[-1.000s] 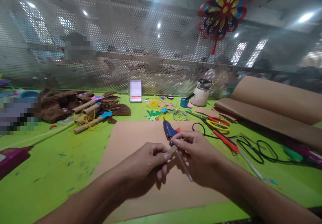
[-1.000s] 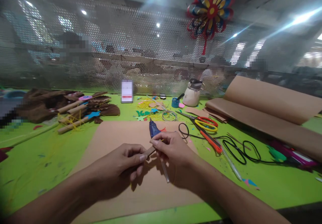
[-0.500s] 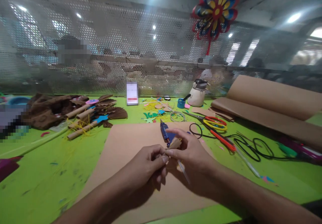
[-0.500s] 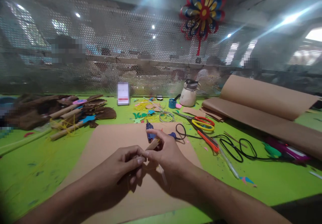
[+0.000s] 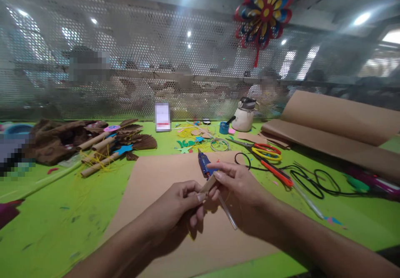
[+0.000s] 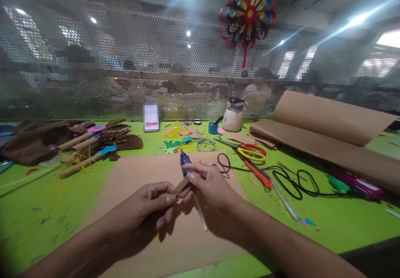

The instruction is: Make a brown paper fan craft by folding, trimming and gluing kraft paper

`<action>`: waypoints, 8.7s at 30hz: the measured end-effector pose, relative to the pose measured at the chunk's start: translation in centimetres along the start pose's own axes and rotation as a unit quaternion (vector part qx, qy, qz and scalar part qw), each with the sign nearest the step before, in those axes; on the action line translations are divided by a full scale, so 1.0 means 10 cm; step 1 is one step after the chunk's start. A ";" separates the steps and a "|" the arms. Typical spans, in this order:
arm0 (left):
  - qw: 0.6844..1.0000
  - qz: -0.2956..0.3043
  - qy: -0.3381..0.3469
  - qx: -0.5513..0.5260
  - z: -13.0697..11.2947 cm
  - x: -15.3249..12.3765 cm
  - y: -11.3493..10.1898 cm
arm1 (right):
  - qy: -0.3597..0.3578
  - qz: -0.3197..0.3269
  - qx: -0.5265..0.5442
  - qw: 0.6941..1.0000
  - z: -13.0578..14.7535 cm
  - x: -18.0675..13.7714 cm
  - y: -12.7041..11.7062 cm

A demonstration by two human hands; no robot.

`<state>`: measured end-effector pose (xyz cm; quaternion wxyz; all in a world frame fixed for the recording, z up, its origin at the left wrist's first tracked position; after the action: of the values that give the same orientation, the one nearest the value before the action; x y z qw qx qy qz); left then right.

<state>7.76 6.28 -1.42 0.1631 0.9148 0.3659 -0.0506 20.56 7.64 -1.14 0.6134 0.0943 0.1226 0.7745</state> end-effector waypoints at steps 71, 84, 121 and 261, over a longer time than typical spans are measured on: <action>0.999 0.044 -0.012 -0.008 0.06 0.04 0.01 | -0.009 0.025 0.032 0.999 -0.13 -0.06 0.13; 0.996 0.051 -0.030 -0.061 0.03 0.00 0.01 | -0.009 -0.052 0.008 0.999 0.07 -0.14 0.14; 0.982 0.064 -0.068 -0.165 -0.02 -0.07 0.06 | 0.007 -0.052 0.038 0.998 0.20 -0.25 0.21; 0.995 0.030 0.018 -0.098 0.09 0.01 0.10 | -0.094 -0.049 -0.177 0.978 0.19 0.02 -0.09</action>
<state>8.56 5.38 -2.02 0.2468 0.9058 0.3443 0.0071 21.93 8.13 0.37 0.6666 0.0507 -0.0705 0.7404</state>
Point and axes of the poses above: each hand's wrist, its own x-axis towards the middle knuckle, its own y-axis out of the palm, z = x × y, the point moved 6 cm from there along x, towards the middle knuckle, and after that the axes turned 3 degrees about z, right-handed, at the moved point
